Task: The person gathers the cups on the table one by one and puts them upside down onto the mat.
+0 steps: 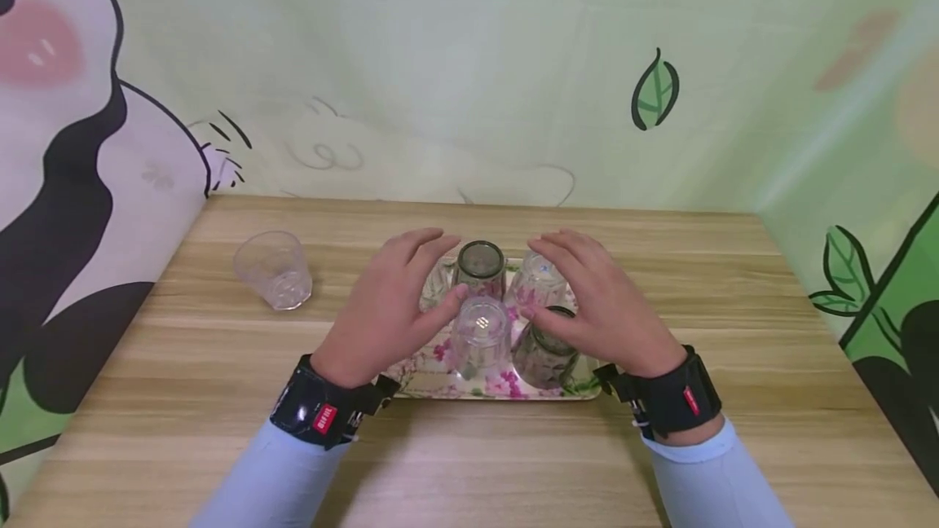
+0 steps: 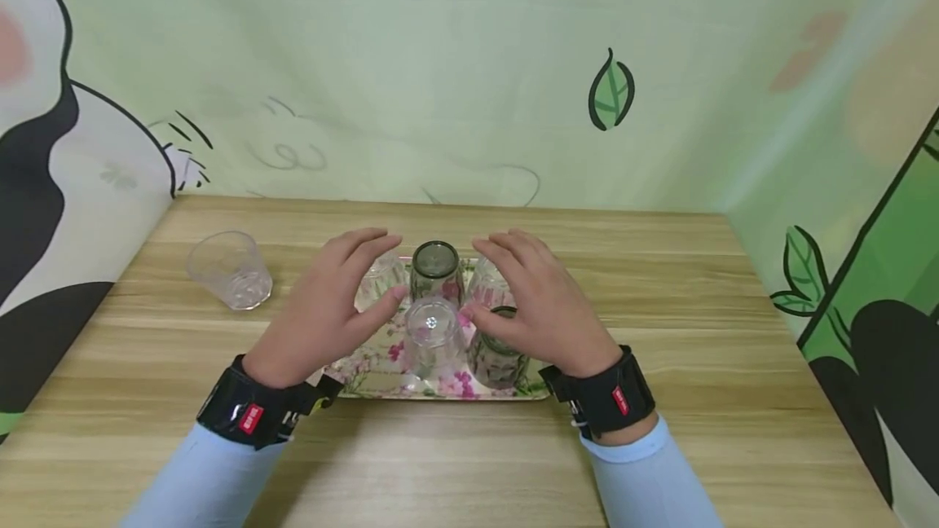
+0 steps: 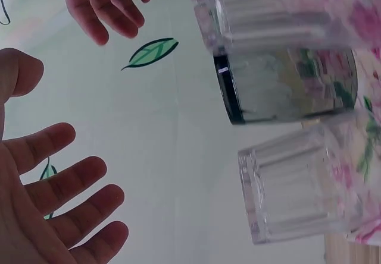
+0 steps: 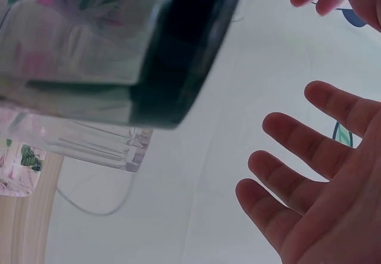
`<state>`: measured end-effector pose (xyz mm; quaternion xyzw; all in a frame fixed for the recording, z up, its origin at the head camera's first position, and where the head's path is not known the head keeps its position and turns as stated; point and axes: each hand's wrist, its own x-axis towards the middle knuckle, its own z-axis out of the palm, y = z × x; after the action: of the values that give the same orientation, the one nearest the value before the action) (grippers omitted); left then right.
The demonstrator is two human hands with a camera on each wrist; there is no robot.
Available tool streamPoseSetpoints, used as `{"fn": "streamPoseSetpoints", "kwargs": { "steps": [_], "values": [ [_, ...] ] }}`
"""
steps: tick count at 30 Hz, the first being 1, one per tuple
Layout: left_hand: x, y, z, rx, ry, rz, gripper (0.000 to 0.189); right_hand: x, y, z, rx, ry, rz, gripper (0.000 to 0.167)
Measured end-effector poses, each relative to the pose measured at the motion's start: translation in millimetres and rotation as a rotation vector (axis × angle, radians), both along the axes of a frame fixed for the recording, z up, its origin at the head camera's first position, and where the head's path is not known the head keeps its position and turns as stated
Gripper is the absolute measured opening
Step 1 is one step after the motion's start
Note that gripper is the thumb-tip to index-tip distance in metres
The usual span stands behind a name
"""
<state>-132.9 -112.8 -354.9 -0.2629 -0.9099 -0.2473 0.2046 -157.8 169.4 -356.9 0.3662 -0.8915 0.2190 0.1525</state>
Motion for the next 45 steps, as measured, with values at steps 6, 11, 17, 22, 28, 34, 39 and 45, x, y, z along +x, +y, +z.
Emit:
{"fn": "streamPoseSetpoints", "kwargs": {
  "steps": [6, 11, 17, 22, 28, 34, 39, 45],
  "values": [
    [-3.1, -18.0, -0.7, -0.002, 0.014, 0.041, 0.057, -1.2, -1.2, -1.2, -0.008, 0.012, 0.013, 0.074],
    [-3.6, -31.7, -1.1, -0.007, 0.039, 0.082, 0.055, -0.4, -2.1, -1.0, -0.035, 0.025, 0.036, 0.070],
    [-1.1, -41.1, -2.9, -0.029, 0.039, 0.108, 0.055, 0.9, -2.3, 0.5, -0.061, 0.041, 0.059, 0.067],
    [-2.7, -49.9, -5.6, -0.030, 0.046, 0.123, 0.056, 0.5, -1.8, 0.0, -0.047, 0.038, 0.052, 0.067],
    [-4.3, -63.9, -9.2, -0.044, 0.032, 0.161, 0.056, -1.0, -1.7, -1.2, -0.049, 0.054, 0.073, 0.067],
    [-4.7, -75.4, -11.2, -0.051, 0.020, 0.178, 0.055, -0.7, -1.7, -2.5, -0.049, 0.051, 0.080, 0.065],
    [-5.0, -88.0, -14.2, -0.059, -0.005, 0.219, 0.055, 0.9, -3.2, -2.7, -0.027, 0.037, 0.073, 0.064],
    [-5.3, -101.8, -17.2, -0.074, -0.032, 0.254, 0.055, 1.2, -2.3, -2.5, -0.037, -0.006, 0.060, 0.064]
  ]
}}
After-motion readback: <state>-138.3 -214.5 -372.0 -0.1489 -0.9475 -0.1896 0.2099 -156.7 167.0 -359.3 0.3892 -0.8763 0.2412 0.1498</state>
